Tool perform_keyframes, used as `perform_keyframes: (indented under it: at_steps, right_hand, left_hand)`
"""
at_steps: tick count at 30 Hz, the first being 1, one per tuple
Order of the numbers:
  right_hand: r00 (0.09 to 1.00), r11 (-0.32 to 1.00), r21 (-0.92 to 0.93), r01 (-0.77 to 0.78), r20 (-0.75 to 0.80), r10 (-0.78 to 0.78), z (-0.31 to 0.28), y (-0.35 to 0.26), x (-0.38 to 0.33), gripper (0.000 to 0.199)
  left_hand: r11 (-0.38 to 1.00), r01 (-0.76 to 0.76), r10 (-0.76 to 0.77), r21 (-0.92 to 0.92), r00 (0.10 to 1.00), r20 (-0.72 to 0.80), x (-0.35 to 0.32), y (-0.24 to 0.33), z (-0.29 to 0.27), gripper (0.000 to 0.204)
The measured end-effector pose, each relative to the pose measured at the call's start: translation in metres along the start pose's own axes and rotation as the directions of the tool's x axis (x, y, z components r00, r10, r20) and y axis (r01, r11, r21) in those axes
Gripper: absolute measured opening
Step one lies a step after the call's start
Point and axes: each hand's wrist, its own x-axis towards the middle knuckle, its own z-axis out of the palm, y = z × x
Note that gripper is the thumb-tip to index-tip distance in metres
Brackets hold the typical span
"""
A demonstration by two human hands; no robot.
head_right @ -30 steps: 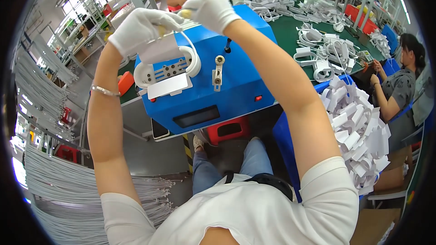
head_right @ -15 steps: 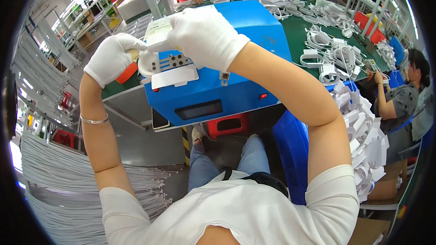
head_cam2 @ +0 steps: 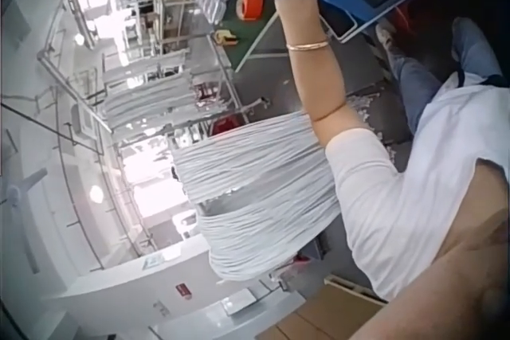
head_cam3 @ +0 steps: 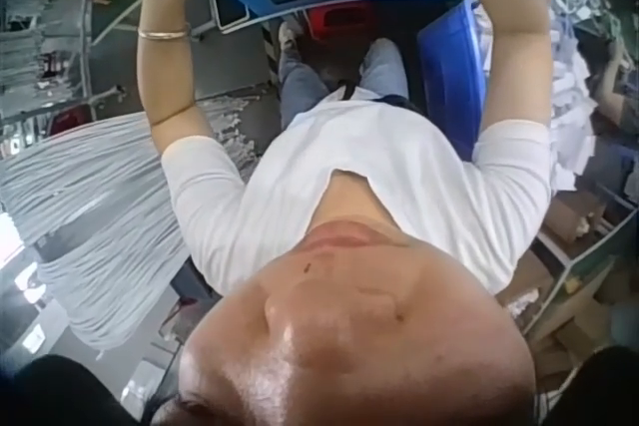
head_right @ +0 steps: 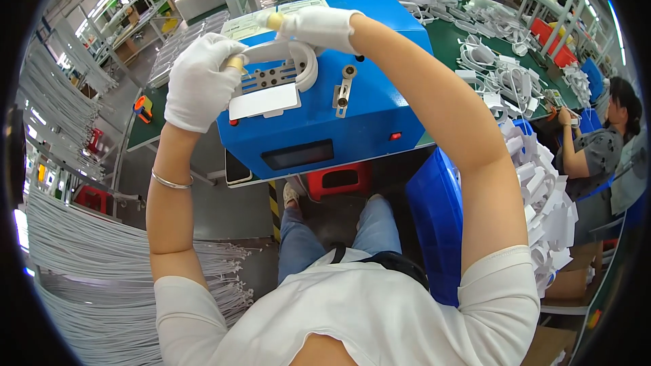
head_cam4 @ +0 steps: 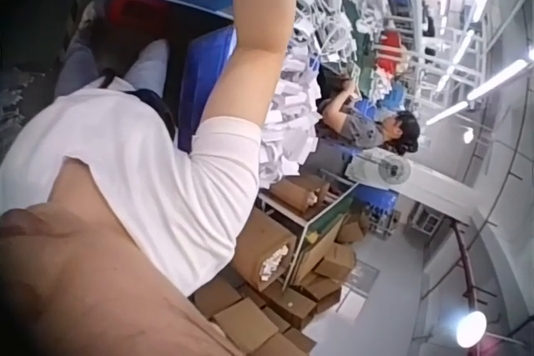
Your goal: Use a winding machine to bundle and tie white electrical cables in a factory assembly line.
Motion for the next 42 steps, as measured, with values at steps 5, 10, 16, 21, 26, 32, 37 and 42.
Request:
perform_keyframes:
  at_steps: [5, 10, 16, 21, 26, 32, 37, 42]
  right_hand:
    - [0.994, 0.965, 0.247, -0.087, -0.043, 0.1, 0.009, -0.027, -0.011, 0.034]
    - [0.981, 0.891, 0.445, -0.087, -0.119, 0.155, 0.019, -0.03, -0.005, 0.038]
    - [0.935, 0.964, -0.109, 0.242, -0.238, -0.262, 0.016, -0.016, -0.004, 0.024]
    - [0.892, 0.91, -0.15, 0.386, -0.192, -0.41, 0.02, -0.026, -0.016, 0.03]
    - [0.855, 0.875, -0.223, 0.429, -0.213, -0.474, 0.017, -0.032, -0.023, 0.029]
    - [0.657, 0.629, -0.572, 0.526, -0.196, -0.728, 0.024, -0.023, -0.019, 0.02]
    - [0.606, 0.408, -0.809, 0.424, -0.081, -0.791, 0.029, -0.026, -0.028, 0.016]
    - [0.885, 0.858, -0.352, 0.375, -0.141, -0.445, 0.016, -0.036, -0.014, 0.02]
  left_hand:
    - [0.999, -0.027, 0.027, 0.018, 1.0, -0.004, 0.001, -0.004, 0.003, 0.009]
    - [1.0, 0.029, -0.029, 0.0, 0.997, 0.068, 0.0, -0.006, -0.001, 0.007]
    - [0.986, 0.044, -0.02, 0.159, 0.989, -0.147, 0.003, -0.002, 0.006, 0.028]
    - [0.984, 0.177, -0.179, 0.031, 0.968, 0.176, 0.006, -0.008, 0.0, 0.034]
    - [0.977, 0.201, -0.184, -0.067, 0.963, 0.194, 0.001, -0.009, 0.004, 0.031]
    - [0.97, 0.222, -0.203, -0.102, 0.964, 0.171, -0.001, -0.008, 0.004, 0.027]
    - [0.968, 0.223, -0.206, -0.114, 0.968, 0.146, 0.0, -0.007, 0.008, 0.024]
    - [0.982, 0.149, -0.141, -0.115, 0.987, 0.079, -0.002, -0.011, 0.008, 0.02]
